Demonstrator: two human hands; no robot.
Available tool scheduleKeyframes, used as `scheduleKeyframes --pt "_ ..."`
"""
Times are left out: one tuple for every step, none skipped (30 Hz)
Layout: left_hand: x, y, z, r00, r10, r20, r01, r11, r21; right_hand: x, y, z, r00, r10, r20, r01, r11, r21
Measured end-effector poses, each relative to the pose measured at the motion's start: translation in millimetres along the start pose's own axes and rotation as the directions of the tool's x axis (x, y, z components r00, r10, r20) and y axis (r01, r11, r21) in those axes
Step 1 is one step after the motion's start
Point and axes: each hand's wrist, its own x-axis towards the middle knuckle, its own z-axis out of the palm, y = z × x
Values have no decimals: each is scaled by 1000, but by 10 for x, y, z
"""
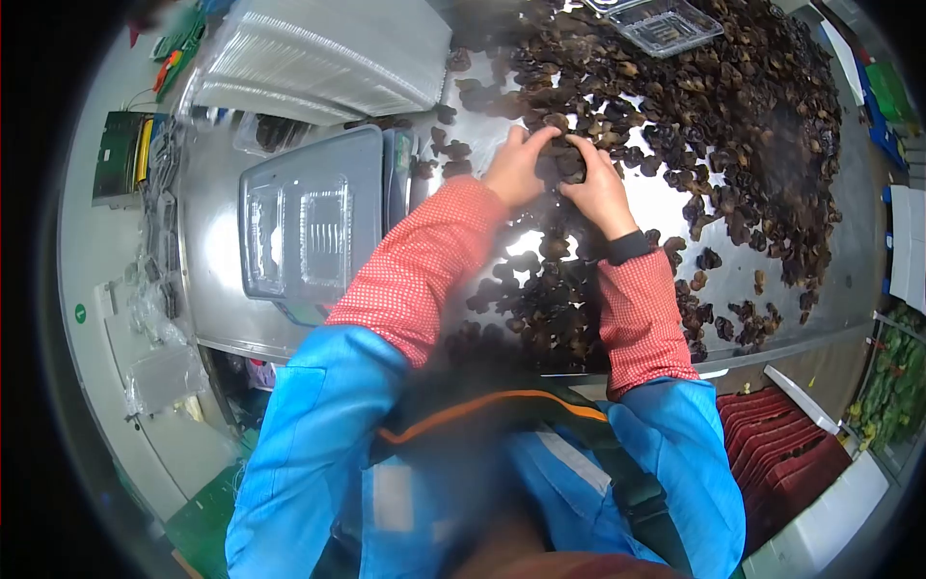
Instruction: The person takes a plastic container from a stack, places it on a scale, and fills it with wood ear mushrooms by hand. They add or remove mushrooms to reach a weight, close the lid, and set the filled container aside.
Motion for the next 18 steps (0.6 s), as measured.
scheduleKeyframes --pt "-81 32 65 998 -10 -56 8 999 -45 -36 88 66 996 -83 -37 86 993 83" --pt "-157 74 78 997 -1 -75 -5 996 -85 -79 4 35 997 63 35 -70 962 263" --pt "-232 110 82 995 8 -95 -20 992 -125 -150 -161 -52 972 195 131 -232 878 418" --pt "-306 149 81 993 16 -116 -35 986 -164 -218 -317 -135 921 302 246 -389 746 540" --pt "-394 231 45 991 2 -134 -29 979 -201 -280 -439 -187 911 317 265 -413 683 603" --pt "-478 296 1 989 8 -147 -42 973 -229 -336 -550 -240 911 311 273 -413 663 624" --pt "-561 349 -60 986 12 -165 -54 966 -254 -376 -658 -291 911 300 283 -412 643 646" --pt "-648 392 -150 982 14 -189 -66 959 -275 -398 -774 -334 913 283 295 -409 623 667" --pt "-747 451 -287 975 42 -217 -111 943 -314 -409 -892 -365 919 251 305 -394 635 665" --pt "-864 519 -444 973 31 -227 -102 946 -306 -413 -1037 -390 932 201 303 -360 627 691" --pt "-979 560 -614 963 41 -268 -121 950 -289 -407 -1215 -394 946 148 288 -312 652 691" --pt "-1098 591 -782 950 50 -308 -138 953 -271 -400 -1433 -414 957 94 273 -263 673 691" --pt "-1235 612 -976 933 58 -356 -152 959 -241 -387 -1689 -450 951 72 302 -264 696 668" --pt "-1370 609 -1160 917 44 -398 -153 957 -245 -356 -1880 -402 959 -18 282 -175 746 643" --pt "-1506 594 -1334 899 34 -436 -157 956 -249 -320 -2050 -335 959 -108 262 -80 784 616" --pt "-1644 540 -1473 882 29 -471 -165 954 -251 -288 -2213 -259 952 -195 238 19 809 587" --pt "-1771 408 -1617 861 57 -505 -137 983 -123 -253 -2384 -161 937 -230 265 22 791 611" --pt "-1913 335 -1754 864 32 -502 -121 982 -147 -193 -2486 -30 902 -365 231 180 804 566"
